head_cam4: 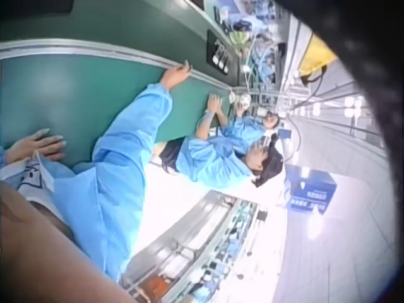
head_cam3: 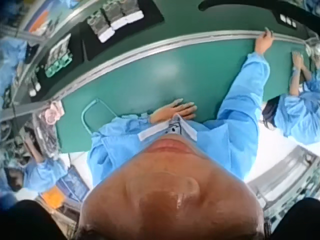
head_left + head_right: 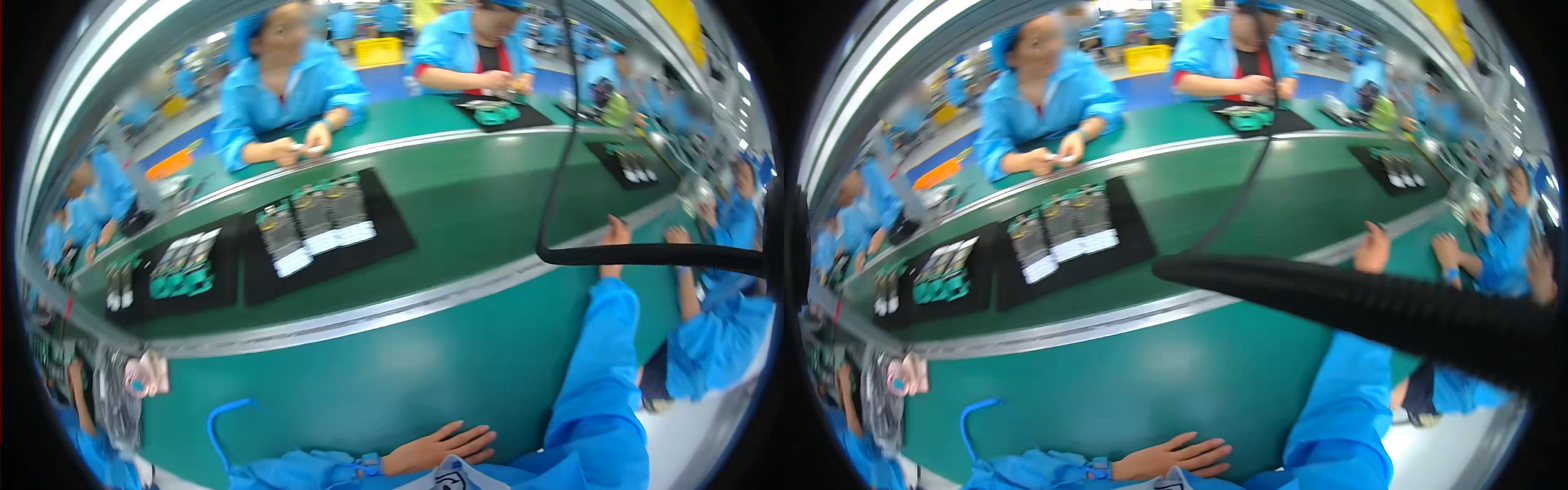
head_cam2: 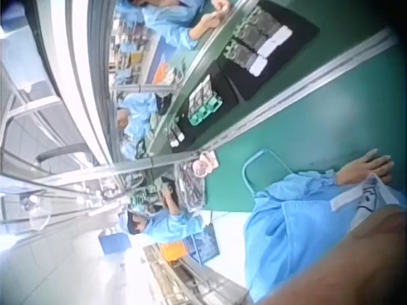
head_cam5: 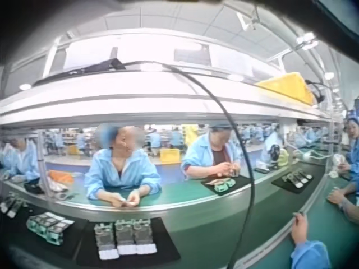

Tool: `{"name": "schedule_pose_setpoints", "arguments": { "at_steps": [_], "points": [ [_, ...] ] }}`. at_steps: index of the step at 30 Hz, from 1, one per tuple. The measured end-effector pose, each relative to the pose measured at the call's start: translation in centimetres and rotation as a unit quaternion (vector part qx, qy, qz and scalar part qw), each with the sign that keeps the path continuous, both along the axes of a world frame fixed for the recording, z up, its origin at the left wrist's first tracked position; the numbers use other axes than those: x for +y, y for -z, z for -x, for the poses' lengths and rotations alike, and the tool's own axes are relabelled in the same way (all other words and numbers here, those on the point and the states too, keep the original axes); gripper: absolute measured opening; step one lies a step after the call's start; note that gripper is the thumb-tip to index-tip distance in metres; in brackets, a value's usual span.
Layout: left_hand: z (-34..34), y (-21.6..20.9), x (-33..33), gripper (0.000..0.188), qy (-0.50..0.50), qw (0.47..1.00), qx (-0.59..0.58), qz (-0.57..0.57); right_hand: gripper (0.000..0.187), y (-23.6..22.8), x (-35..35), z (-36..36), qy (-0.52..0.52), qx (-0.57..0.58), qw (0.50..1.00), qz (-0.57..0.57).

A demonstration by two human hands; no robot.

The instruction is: The person attaches components and applies tape to circuit board assemblies on a mat by hand, slides the mat down the conveyor line, and adjusts a strap hanging overhead.

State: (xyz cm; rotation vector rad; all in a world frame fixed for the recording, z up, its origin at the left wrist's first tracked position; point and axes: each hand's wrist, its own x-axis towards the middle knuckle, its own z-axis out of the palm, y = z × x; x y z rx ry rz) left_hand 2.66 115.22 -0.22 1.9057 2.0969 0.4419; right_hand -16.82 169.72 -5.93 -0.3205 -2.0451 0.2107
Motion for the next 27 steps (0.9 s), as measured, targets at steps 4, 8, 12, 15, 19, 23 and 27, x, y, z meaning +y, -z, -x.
{"name": "schedule_pose_setpoints", "arguments": {
  "at_steps": [4, 8, 12, 15, 19, 23, 27],
  "points": [
    [-0.8, 1.8, 0.5, 0.051, 0.004, 0.998, 0.02, -0.054, 0.029, 1.9, 5.9, 1.0, -0.043, -0.017, 0.992, 0.113],
    [-1.0, 1.5, 0.9, 0.052, -0.015, 0.997, 0.066, -0.036, 0.026, -0.1, -1.1, 1.1, -0.091, -0.014, 0.961, 0.261],
    [-0.2, 0.1, 1.5, 0.053, 0.03, 0.995, 0.046, 0.079, 0.026, 0.4, 0.7, 1.2, -0.047, -0.007, 0.984, 0.169],
    [-0.1, 0.6, 1.5, 0.054, 0.016, 0.997, 0.051, 0.05, 0.025, 0.0, 0.4, 0.5, -0.062, -0.05, 0.959, 0.272],
    [0.3, -0.7, 1.6, 0.056, 0.023, 0.994, 0.047, 0.097, 0.025, 0.5, -0.9, 0.5, -0.118, 0.012, 0.941, 0.315],
    [0.8, -1.2, 3.5, 0.057, 0.07, 0.988, 0.028, 0.136, 0.025, 3.8, 8.5, 0.7, -0.098, 0.07, 0.976, 0.182],
    [0.5, -0.1, 3.8, 0.057, 0.057, 0.983, 0.046, 0.17, 0.026, 1.9, 2.0, 2.6, -0.011, -0.001, 0.995, 0.097]
  ]
}}
